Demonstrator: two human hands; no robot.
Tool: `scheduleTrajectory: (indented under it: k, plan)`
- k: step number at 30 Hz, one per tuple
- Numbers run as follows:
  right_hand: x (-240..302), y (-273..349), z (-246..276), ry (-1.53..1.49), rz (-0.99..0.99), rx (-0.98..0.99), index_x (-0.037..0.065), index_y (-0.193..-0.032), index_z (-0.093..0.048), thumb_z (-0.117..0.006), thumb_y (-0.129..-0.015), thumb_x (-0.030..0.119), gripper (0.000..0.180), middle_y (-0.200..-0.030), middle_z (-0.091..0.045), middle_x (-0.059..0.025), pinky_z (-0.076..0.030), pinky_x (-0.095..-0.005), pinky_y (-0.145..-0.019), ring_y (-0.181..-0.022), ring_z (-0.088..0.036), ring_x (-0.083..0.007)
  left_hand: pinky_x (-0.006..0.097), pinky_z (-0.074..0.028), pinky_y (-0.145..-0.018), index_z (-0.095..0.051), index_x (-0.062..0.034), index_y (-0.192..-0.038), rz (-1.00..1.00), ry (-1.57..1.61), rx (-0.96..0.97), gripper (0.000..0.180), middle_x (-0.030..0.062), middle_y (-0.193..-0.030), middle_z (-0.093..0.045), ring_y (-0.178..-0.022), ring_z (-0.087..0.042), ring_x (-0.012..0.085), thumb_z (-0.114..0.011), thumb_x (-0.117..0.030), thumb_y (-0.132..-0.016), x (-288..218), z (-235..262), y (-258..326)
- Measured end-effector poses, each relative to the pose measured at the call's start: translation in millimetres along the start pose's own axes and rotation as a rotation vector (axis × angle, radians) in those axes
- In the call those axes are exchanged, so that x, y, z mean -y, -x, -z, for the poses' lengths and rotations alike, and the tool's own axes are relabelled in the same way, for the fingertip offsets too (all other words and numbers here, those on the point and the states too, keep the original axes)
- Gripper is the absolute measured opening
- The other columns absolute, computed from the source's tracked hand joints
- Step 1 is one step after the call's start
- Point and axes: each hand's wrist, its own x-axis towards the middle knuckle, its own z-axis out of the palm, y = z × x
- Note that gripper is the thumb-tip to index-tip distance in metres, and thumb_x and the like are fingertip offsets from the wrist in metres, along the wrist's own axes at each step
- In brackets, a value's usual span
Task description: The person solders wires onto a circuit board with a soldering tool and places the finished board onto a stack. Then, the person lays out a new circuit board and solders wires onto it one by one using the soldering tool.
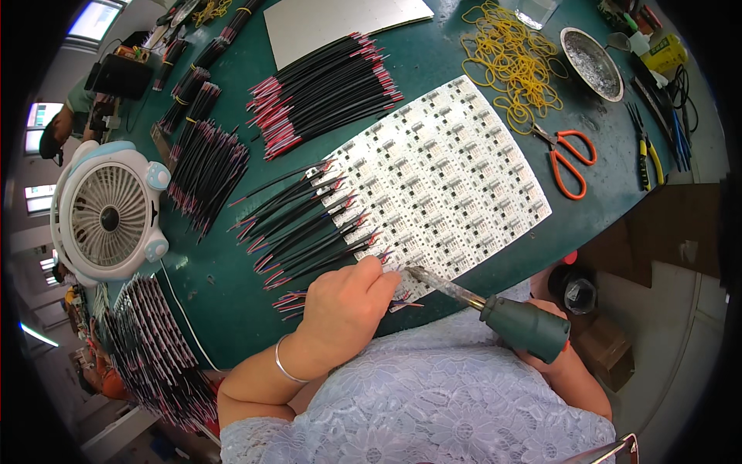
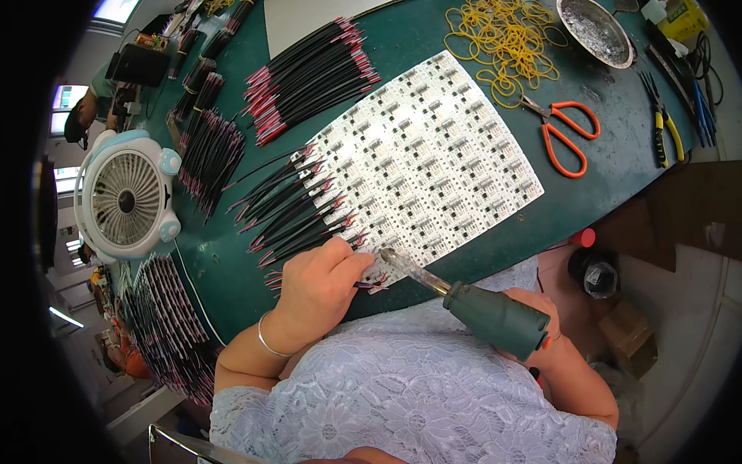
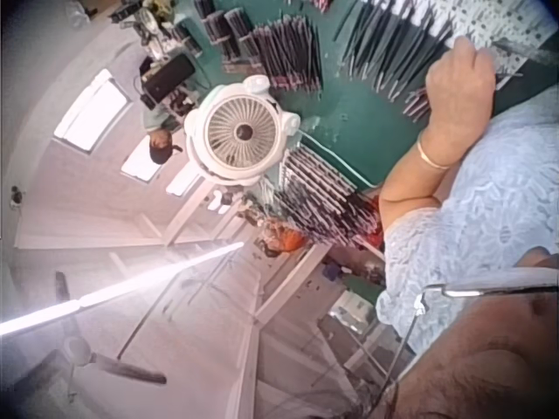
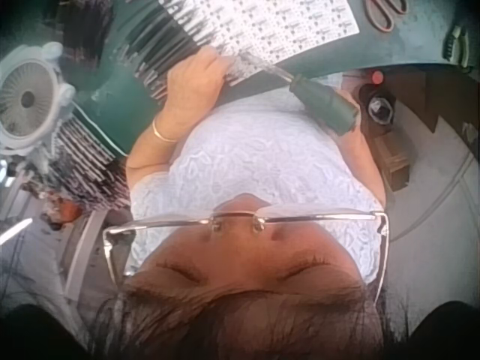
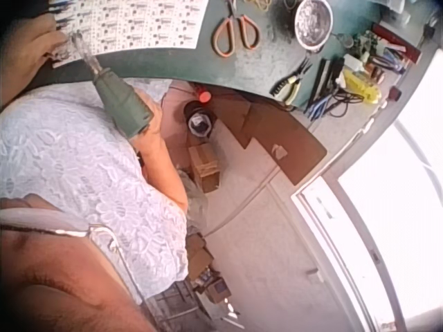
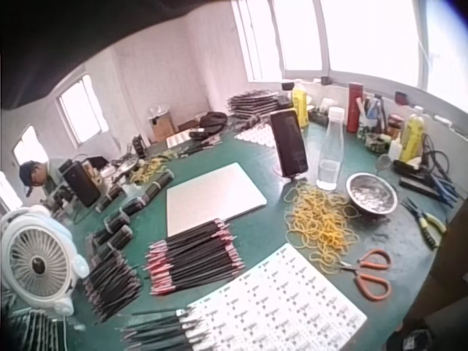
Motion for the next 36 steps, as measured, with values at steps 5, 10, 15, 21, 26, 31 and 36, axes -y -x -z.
scheduleTrajectory:
  k: [5,10,15,21,26,31,36]
  plan:
    - [8.5,4.8,4.6,0.064,0.014,-0.075,0.000,-0.094,-0.064,-0.066,-0.075,0.010,0.022,-0.083,-0.066,-0.0105,-0.054,-0.0340,-0.066,-0.068,-0.066,-0.0243,0.033,-0.045,-0.052,-0.066,-0.0078,-0.088,0.000,0.025,-0.005,0.022,0.0042,-0.074,-0.053,-0.060,-0.057,0.0227,-0.067,-0.003,-0.067,3.5,0.0,2.6]
    - [15.6,9.9,2.2,-0.432,-0.251,-0.280,0.001,-0.094,-0.064,-0.059,-0.082,0.011,0.016,-0.080,-0.066,-0.0094,-0.054,-0.0293,-0.060,-0.065,-0.066,-0.0186,0.032,-0.047,-0.057,-0.066,-0.0061,-0.090,-0.059,0.209,-0.087,0.021,0.0053,-0.079,-0.060,-0.064,-0.059,0.0245,-0.068,-0.004,-0.069,-5.1,14.4,0.8]
    - [15.6,14.2,4.8,-0.411,-0.209,-0.250,0.000,-0.092,-0.065,-0.061,-0.080,0.009,0.015,-0.083,-0.067,-0.0102,-0.053,-0.0317,-0.062,-0.067,-0.067,-0.0213,0.034,-0.044,-0.051,-0.061,-0.0063,-0.097,0.079,0.137,-0.095,0.025,0.0038,-0.074,-0.055,-0.063,-0.056,0.0216,-0.067,-0.010,-0.073,-9.2,4.5,9.4]
    - [17.3,20.1,5.3,-0.209,-0.185,-0.097,0.000,-0.094,-0.067,-0.065,-0.069,0.007,0.026,-0.090,-0.068,-0.0143,-0.054,-0.0342,-0.070,-0.077,-0.068,-0.0302,0.031,-0.041,-0.047,-0.066,-0.0105,-0.095,0.015,0.007,-0.082,0.020,0.0027,-0.072,-0.047,-0.059,-0.053,0.0189,-0.064,-0.011,-0.075,-6.7,-8.8,16.3]
    - [13.0,21.5,7.2,-0.154,-0.188,0.031,0.000,-0.095,-0.066,-0.066,-0.066,0.005,0.029,-0.092,-0.067,-0.0148,-0.053,-0.0332,-0.073,-0.079,-0.067,-0.0294,0.031,-0.041,-0.047,-0.068,-0.0115,-0.094,0.004,0.005,-0.026,0.020,0.0032,-0.069,-0.042,-0.058,-0.052,0.0178,-0.065,-0.012,-0.074,-8.1,-6.6,16.8]
    - [15.5,15.2,6.0,-0.031,-0.072,-0.013,-0.001,-0.097,-0.065,-0.069,-0.065,0.004,0.032,-0.091,-0.067,-0.0132,-0.053,-0.0318,-0.072,-0.077,-0.066,-0.0271,0.032,-0.041,-0.047,-0.067,-0.0113,-0.096,0.015,0.013,0.006,0.022,0.0038,-0.071,-0.042,-0.058,-0.052,0.0179,-0.065,-0.013,-0.075,-7.3,-8.7,19.3]
    - [8.3,23.9,1.8,-0.084,-0.101,-0.021,-0.001,-0.098,-0.064,-0.071,-0.064,0.005,0.035,-0.090,-0.066,-0.0125,-0.052,-0.0314,-0.069,-0.074,-0.066,-0.0255,0.031,-0.042,-0.047,-0.066,-0.0085,-0.097,-0.013,-0.055,0.057,0.023,0.0047,-0.075,-0.044,-0.059,-0.052,0.0179,-0.065,-0.013,-0.075,-10.1,-4.6,16.7]
